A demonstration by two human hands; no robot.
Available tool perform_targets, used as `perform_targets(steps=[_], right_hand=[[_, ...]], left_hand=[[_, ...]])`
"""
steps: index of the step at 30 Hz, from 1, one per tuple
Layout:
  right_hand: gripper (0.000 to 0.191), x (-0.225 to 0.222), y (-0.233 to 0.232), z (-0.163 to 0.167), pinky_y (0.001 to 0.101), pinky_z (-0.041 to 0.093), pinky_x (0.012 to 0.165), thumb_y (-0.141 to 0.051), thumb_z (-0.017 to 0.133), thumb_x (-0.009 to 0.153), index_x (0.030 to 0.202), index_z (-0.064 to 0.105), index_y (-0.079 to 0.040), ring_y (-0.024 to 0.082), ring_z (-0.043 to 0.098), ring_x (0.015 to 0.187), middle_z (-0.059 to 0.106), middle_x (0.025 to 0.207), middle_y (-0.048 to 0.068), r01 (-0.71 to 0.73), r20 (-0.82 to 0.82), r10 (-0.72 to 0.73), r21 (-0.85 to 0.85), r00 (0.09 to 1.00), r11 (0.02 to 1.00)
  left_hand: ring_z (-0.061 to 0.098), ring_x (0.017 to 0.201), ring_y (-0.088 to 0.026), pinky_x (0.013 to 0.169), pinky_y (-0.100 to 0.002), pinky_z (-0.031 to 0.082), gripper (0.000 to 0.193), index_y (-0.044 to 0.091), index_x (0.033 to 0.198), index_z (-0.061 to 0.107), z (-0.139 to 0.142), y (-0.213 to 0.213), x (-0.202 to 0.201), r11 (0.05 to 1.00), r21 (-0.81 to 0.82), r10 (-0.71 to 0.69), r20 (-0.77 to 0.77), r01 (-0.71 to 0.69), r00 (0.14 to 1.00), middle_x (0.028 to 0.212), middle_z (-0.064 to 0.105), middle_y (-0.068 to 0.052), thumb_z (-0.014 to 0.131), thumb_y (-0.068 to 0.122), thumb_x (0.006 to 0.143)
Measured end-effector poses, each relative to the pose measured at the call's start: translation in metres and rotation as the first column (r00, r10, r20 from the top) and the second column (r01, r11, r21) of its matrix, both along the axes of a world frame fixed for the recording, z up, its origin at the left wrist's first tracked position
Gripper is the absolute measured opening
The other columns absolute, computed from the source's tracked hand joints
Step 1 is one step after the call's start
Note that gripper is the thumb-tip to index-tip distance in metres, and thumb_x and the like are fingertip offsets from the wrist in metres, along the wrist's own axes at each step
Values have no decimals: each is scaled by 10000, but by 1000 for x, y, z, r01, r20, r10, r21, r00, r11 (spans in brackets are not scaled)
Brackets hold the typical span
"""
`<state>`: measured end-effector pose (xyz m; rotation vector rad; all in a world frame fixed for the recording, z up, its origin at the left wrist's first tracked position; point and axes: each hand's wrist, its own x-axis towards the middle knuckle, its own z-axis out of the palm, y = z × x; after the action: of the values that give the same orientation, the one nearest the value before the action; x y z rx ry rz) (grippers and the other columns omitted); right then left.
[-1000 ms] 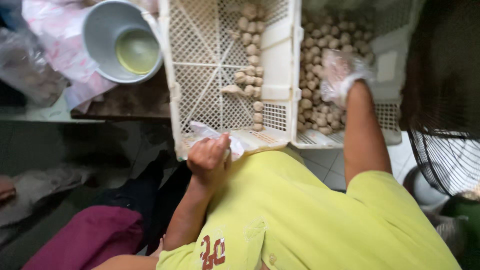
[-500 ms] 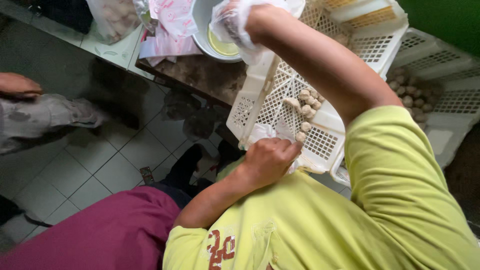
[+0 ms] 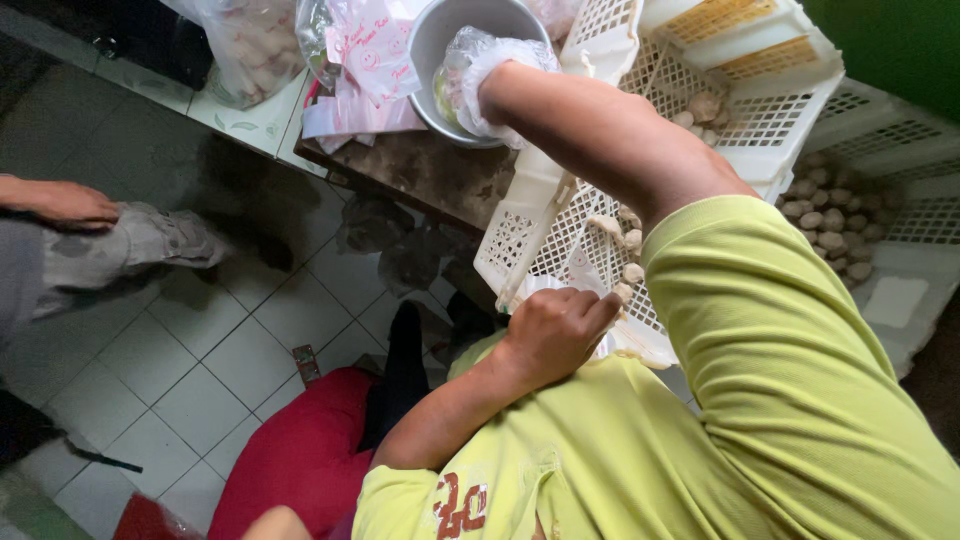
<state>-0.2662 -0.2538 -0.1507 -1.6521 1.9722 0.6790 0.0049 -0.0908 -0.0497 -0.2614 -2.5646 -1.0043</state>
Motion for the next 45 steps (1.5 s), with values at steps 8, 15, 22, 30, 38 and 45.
perform_targets(steps=[8, 15, 22, 30, 38, 45], right_hand=[[440, -43, 71, 94, 437, 488, 828, -564, 477, 893, 1066, 682, -215, 257, 578, 1027, 633, 1110, 38, 278, 248, -200, -334, 948, 901], [463, -34, 297, 163, 440, 482, 832, -580, 458, 892, 1078, 681, -219, 259, 579, 1033, 634, 1124, 39, 701, 671, -227, -615, 706, 360], [486, 52, 541, 101, 442, 476, 837, -596, 438, 892, 1090, 679, -223, 262, 579, 1039, 635, 1138, 40, 840, 542, -708, -524, 454, 137], [513, 102, 558, -35, 445, 469, 842, -615, 416, 891, 1103, 678, -228, 264, 580, 1046, 636, 1154, 42, 485, 2, -583, -559, 812, 673], [540, -22, 596, -38, 447, 463, 847, -634, 394, 891, 1117, 677, -233, 267, 581, 1053, 637, 1169, 43, 710, -244, -818, -409, 520, 574], [564, -30, 569, -53, 450, 457, 852, -650, 374, 890, 1128, 676, -237, 269, 581, 1059, 638, 1183, 44, 459, -286, -763, -658, 580, 596]], left_hand=[[651, 655, -239, 599, -383, 506, 143, 54, 1058, 674, 3, 6, 4, 1000, -9, 9, 39, -8, 999, 722, 624, -63, 684, 154, 957], [610, 642, -252, 596, -398, 468, 194, 33, 1100, 699, -7, 13, 7, 997, -81, 8, -99, -16, 995, 718, 588, -64, 721, 113, 925], [588, 634, -300, 586, -428, 452, 253, 3, 1149, 680, -19, 17, 0, 996, -87, -27, -149, 14, 988, 728, 592, -115, 713, 40, 901], [600, 632, -290, 595, -422, 470, 179, -11, 1143, 665, -19, 34, -8, 998, -60, 6, -128, -14, 992, 795, 651, -134, 679, -15, 965], [621, 671, -307, 617, -423, 477, 150, -11, 1152, 668, -24, 38, -5, 987, -113, 94, -143, -111, 985, 842, 665, -134, 668, -8, 1002], [612, 655, -316, 598, -427, 464, 153, -20, 1168, 642, -32, 44, -6, 980, -160, 87, -209, -121, 974, 870, 682, -148, 658, -3, 1017]])
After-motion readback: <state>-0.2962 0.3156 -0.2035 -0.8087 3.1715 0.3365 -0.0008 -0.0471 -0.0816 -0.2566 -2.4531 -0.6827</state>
